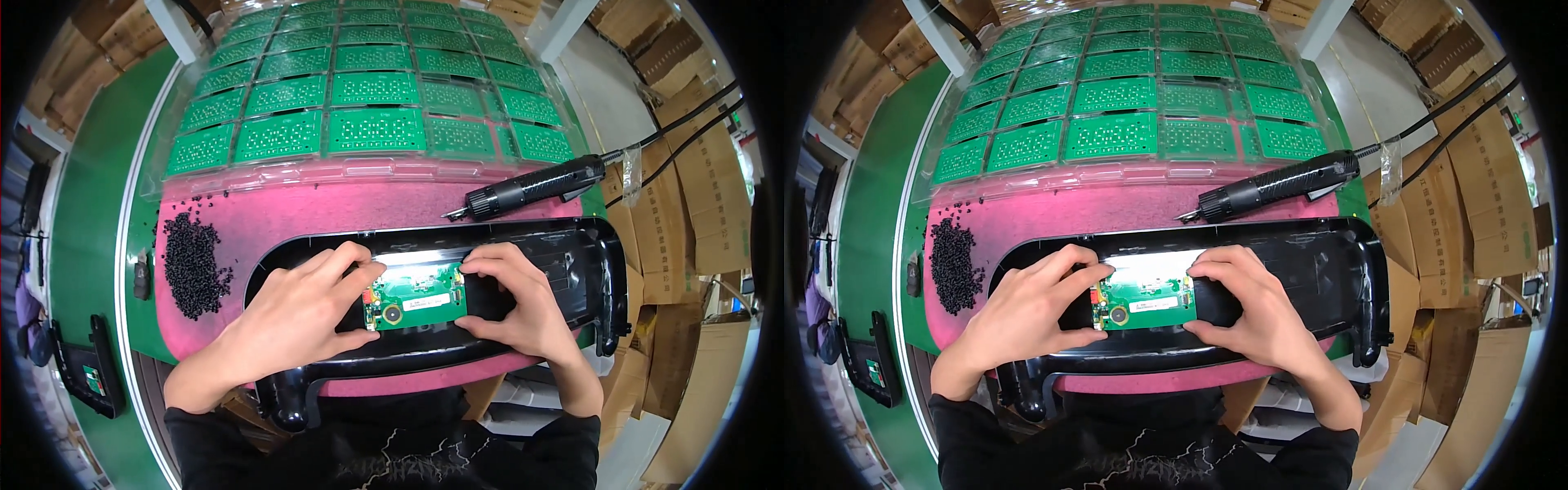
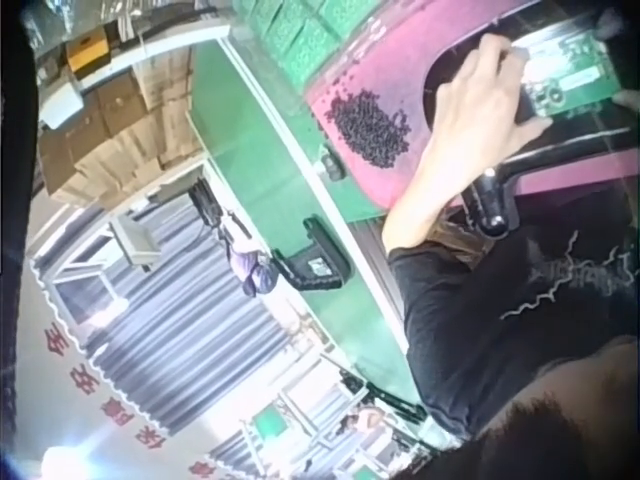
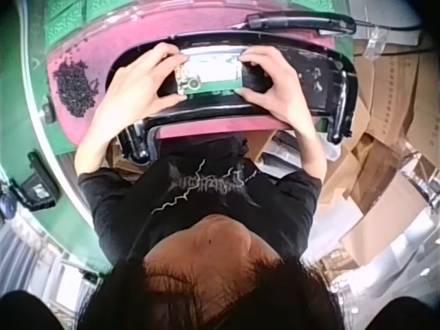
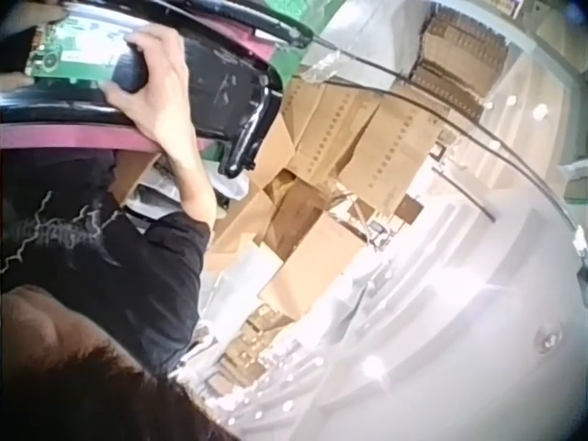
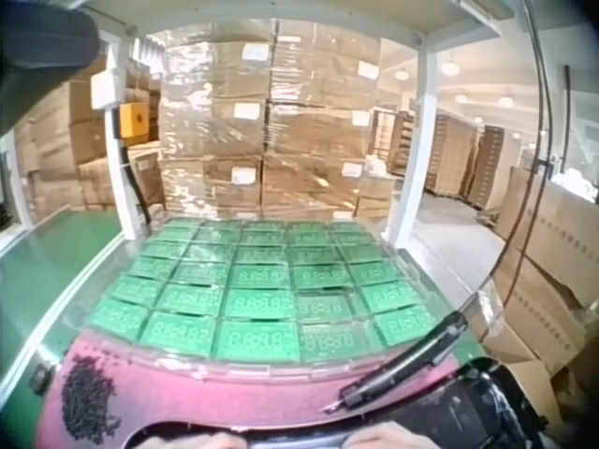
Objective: Installing circuit boards into plastic housings using an electric screwdriver.
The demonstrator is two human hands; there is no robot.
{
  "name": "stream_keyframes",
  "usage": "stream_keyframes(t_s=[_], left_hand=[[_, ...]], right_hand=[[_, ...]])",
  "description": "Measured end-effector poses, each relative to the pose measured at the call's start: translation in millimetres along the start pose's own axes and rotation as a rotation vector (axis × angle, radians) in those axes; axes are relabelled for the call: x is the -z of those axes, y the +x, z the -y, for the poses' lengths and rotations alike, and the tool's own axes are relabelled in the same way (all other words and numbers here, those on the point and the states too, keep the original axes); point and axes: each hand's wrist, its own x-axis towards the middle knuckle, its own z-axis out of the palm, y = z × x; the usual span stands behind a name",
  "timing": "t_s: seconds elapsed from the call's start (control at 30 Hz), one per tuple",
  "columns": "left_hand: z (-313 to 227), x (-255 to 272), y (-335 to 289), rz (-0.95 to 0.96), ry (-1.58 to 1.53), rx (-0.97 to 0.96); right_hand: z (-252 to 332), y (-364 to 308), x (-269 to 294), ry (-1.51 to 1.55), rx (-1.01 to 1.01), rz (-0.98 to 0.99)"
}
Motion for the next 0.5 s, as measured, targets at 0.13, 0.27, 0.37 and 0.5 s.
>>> stream_keyframes(t_s=[0.13, 0.27, 0.37, 0.5], left_hand=[[-0.1, -2.1, -4.2, -0.013, -0.029, 0.058], [-1.4, -1.8, -6.5, 0.003, -0.062, 0.062], [-0.6, -4.6, -4.6, 0.011, -0.08, 0.042], [2.7, -1.8, -7.9, 0.047, -0.058, 0.067]], right_hand=[[3.5, 0.0, -1.6, 0.0, -0.001, -0.005], [3.3, -4.4, -0.3, -0.025, 0.035, 0.038], [13.1, -8.8, 13.1, -0.025, -0.099, 0.133], [65.0, 8.3, 26.8, -0.136, 0.208, 0.123]])
